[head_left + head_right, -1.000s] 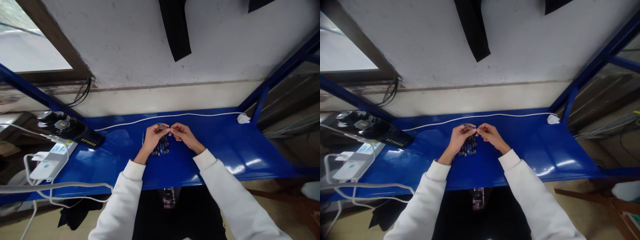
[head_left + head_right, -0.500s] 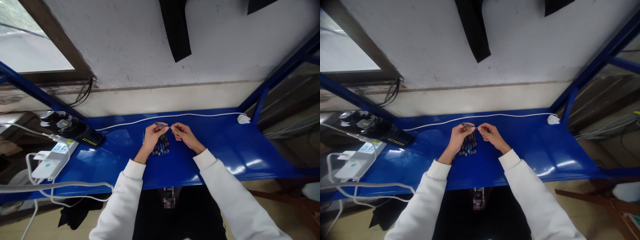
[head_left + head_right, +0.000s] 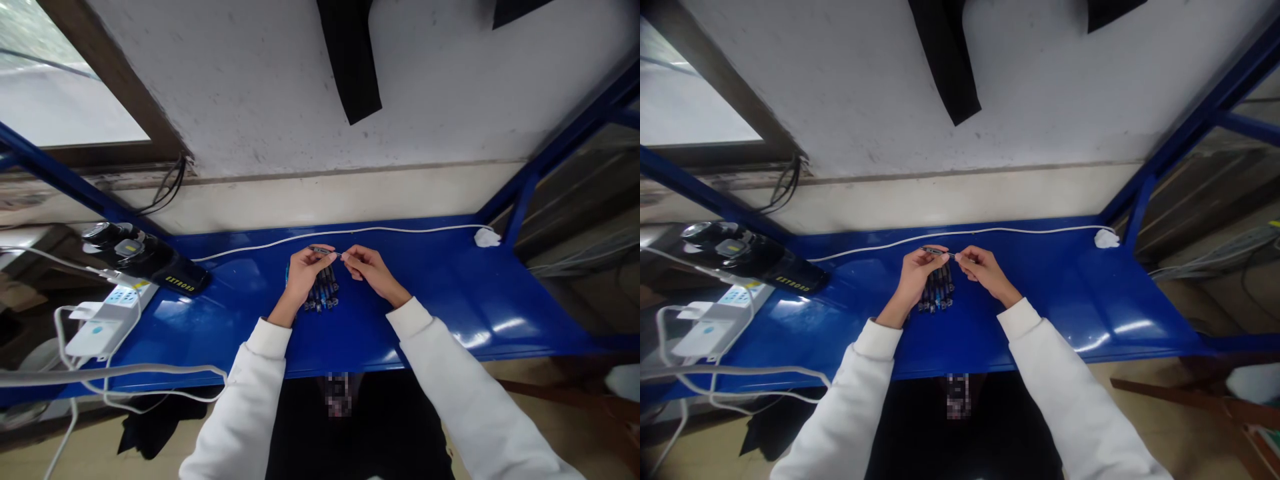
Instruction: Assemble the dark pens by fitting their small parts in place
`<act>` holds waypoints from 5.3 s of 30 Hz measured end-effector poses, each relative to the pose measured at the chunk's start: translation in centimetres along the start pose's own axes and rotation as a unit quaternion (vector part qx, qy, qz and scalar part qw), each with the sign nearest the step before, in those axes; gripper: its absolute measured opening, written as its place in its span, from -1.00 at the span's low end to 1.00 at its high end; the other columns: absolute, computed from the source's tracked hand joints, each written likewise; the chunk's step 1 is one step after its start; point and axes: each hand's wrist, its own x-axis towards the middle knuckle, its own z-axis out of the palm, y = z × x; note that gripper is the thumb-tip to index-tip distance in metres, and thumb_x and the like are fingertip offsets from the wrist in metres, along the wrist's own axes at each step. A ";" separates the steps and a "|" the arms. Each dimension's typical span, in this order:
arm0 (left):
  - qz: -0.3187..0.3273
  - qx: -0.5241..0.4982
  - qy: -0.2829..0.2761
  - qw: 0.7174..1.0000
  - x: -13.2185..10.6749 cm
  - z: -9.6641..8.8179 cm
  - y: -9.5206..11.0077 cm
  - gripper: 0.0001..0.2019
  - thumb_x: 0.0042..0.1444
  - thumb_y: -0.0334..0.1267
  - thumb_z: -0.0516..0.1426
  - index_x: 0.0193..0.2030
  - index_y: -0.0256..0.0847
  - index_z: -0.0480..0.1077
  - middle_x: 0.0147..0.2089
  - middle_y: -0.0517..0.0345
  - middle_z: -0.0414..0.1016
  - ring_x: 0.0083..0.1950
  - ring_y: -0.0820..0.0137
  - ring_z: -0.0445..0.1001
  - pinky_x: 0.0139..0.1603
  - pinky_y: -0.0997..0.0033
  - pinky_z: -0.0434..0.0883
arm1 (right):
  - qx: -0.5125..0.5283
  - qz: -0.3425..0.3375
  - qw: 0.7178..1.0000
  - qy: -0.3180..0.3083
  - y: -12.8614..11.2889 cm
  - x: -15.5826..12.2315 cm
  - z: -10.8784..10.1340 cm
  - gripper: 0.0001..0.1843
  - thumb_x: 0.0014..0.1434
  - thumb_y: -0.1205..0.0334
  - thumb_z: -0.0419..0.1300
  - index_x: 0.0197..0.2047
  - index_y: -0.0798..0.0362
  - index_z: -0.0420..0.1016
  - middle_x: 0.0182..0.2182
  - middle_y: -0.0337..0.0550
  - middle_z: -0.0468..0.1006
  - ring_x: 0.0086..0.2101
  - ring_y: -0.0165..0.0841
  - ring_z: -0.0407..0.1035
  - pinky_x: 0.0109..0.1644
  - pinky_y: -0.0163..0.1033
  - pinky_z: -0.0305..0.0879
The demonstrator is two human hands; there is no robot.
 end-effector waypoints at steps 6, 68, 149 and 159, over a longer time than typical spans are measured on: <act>0.001 -0.004 0.001 1.000 0.1 -0.1 -0.2 -0.66 0.05 -0.07 0.60 -0.10 -0.16 0.77 -0.27 0.10 0.72 -0.25 0.35 0.60 -0.13 0.33 0.48 | 0.000 0.000 1.000 0.001 0.0 0.0 0.0 -0.51 0.27 -0.25 0.55 -0.16 -0.01 0.59 -0.44 -0.33 0.43 -0.52 -0.49 0.16 -0.48 -0.30 0.04; 0.014 -0.003 0.018 1.000 0.1 -0.1 0.1 -0.70 0.02 -0.07 0.60 -0.16 -0.13 0.78 -0.30 0.11 0.68 -0.29 0.36 0.53 -0.14 0.29 0.48 | -0.022 -0.010 1.000 0.005 -0.2 -0.1 0.0 -0.50 0.32 -0.28 0.49 -0.24 0.00 0.60 -0.47 -0.29 0.47 -0.52 -0.47 0.21 -0.47 -0.28 0.04; 0.052 0.069 0.002 0.996 0.5 -0.9 -0.5 -0.57 0.46 0.18 0.29 0.15 -0.09 0.76 0.05 -0.03 0.77 0.05 0.20 0.67 0.13 0.21 0.54 | -0.015 -0.006 0.998 -0.064 -0.5 -0.4 0.4 -0.52 0.41 -0.28 0.41 -0.13 0.01 0.62 -0.49 -0.37 0.38 -0.55 -0.47 0.26 -0.45 -0.27 0.17; 0.062 0.005 0.147 0.987 1.8 -3.2 -0.2 -0.59 0.36 0.20 0.36 -0.12 -0.14 0.73 -0.07 0.00 0.73 -0.15 0.35 0.59 -0.13 0.36 0.49 | -0.100 -0.110 0.983 0.108 -0.1 0.2 -0.1 -0.57 0.40 -0.25 0.40 -0.04 -0.03 0.65 -0.39 -0.20 0.66 -0.50 -0.38 0.41 -0.42 -0.22 0.34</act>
